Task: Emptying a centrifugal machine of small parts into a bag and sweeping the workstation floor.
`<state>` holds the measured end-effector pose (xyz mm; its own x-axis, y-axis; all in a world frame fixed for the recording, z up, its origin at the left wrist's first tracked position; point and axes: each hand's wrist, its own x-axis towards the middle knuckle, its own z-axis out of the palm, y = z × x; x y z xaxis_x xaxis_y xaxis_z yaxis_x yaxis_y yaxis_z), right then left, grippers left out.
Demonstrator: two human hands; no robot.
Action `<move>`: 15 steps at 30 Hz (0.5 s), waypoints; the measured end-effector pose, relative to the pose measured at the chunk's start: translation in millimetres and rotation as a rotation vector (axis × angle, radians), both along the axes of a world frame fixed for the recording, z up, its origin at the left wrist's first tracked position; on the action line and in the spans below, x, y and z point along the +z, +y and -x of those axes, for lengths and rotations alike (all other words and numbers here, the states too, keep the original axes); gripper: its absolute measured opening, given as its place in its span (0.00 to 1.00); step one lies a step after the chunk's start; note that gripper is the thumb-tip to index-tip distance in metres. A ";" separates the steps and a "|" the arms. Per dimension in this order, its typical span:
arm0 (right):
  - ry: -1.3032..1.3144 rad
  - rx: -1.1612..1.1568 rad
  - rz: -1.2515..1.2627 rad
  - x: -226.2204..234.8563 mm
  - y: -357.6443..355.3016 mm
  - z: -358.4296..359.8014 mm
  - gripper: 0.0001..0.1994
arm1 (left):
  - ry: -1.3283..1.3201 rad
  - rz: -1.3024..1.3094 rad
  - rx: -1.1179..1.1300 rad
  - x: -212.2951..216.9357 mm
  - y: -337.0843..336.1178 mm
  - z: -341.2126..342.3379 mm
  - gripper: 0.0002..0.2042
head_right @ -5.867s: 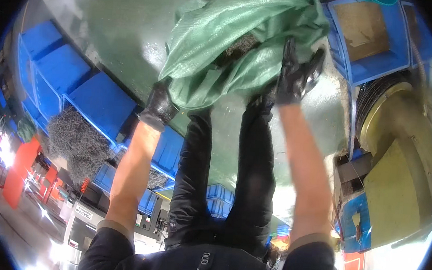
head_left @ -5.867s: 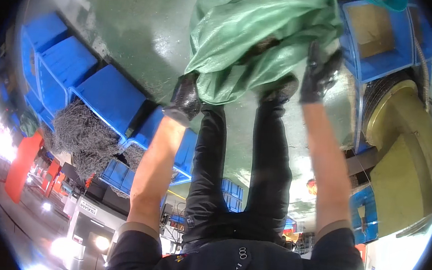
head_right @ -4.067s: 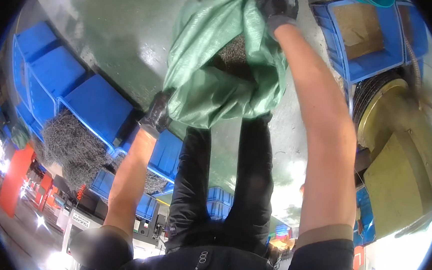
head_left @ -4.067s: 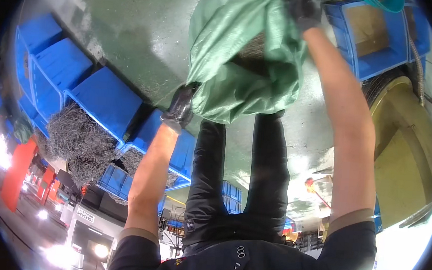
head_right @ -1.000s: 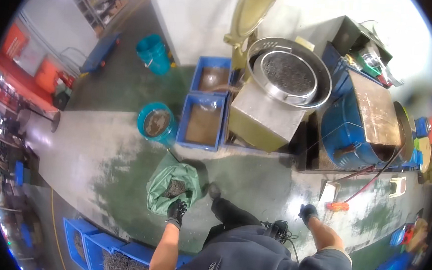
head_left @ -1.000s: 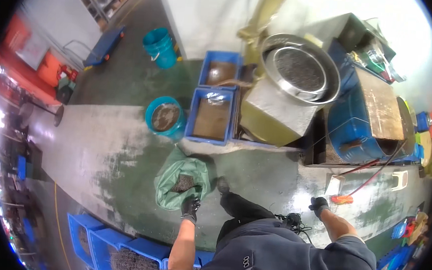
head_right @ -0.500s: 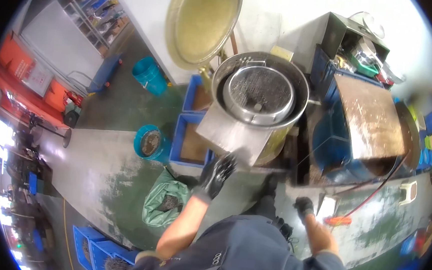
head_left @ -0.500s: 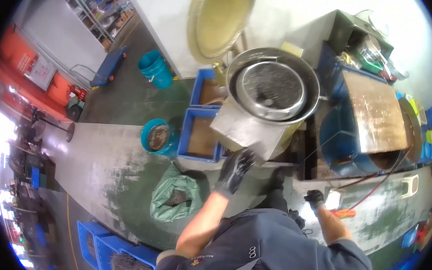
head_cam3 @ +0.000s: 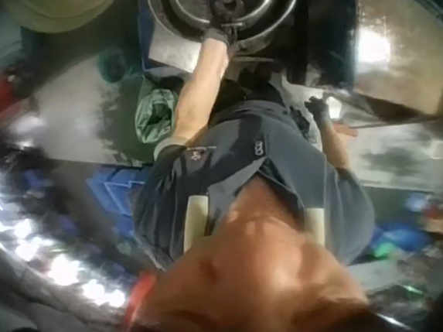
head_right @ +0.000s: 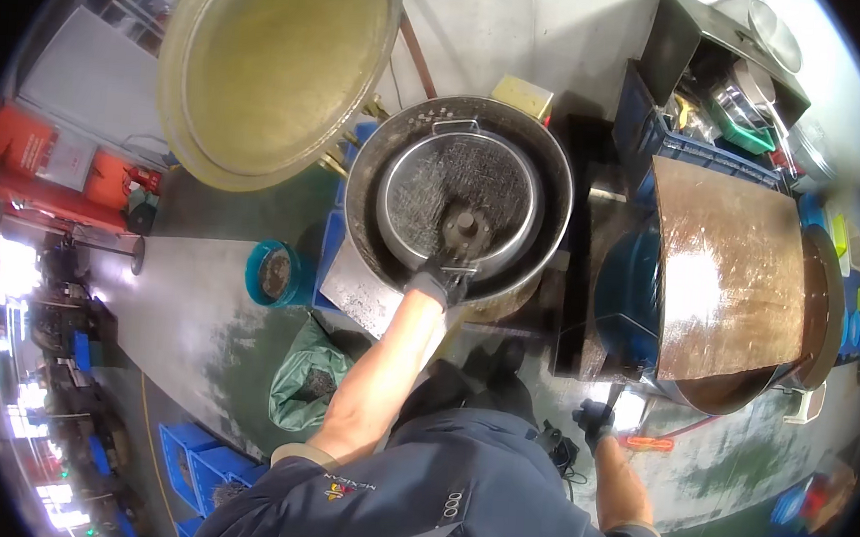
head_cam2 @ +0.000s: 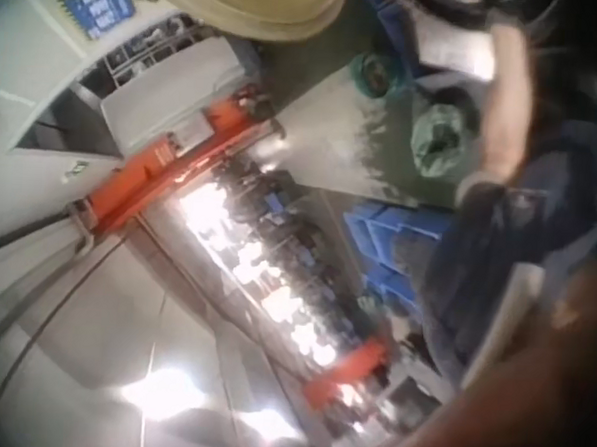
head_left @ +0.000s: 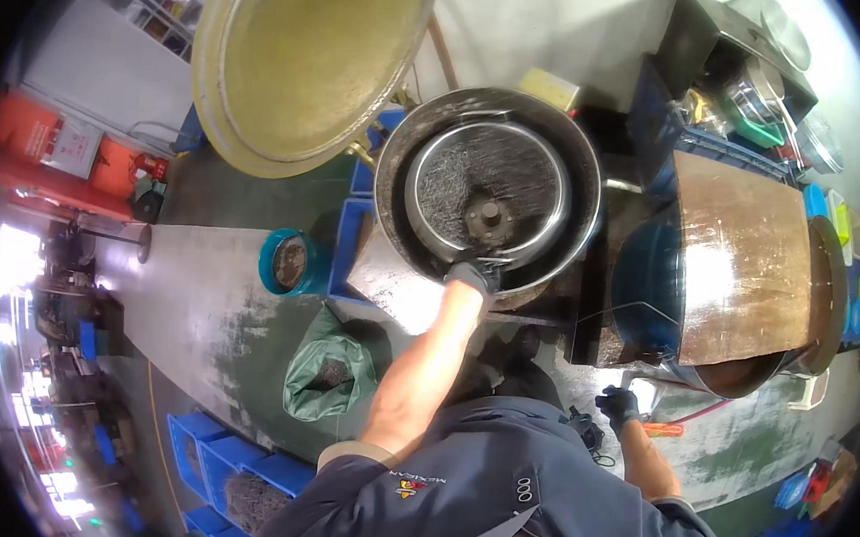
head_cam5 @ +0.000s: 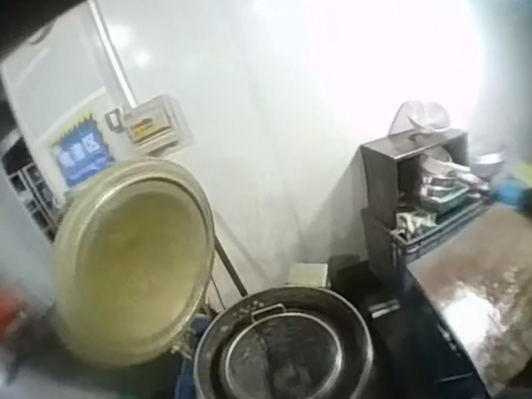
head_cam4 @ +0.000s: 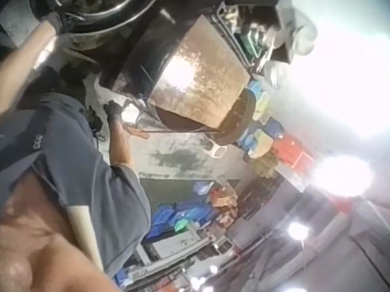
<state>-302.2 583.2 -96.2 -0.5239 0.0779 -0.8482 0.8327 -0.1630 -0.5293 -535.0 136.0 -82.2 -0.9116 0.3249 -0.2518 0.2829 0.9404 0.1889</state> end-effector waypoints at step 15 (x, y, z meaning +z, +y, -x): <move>0.081 -0.097 -0.048 32.2 4.3 18.2 0.10 | 1.150 2.270 -0.903 -44.4 -130.8 27.1 0.23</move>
<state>-320.4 587.5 -64.0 -0.5788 0.1708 -0.7974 0.7684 -0.2132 -0.6034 -562.1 5.2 -126.6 -0.7583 0.5480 -0.3529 -0.2464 -0.7423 -0.6231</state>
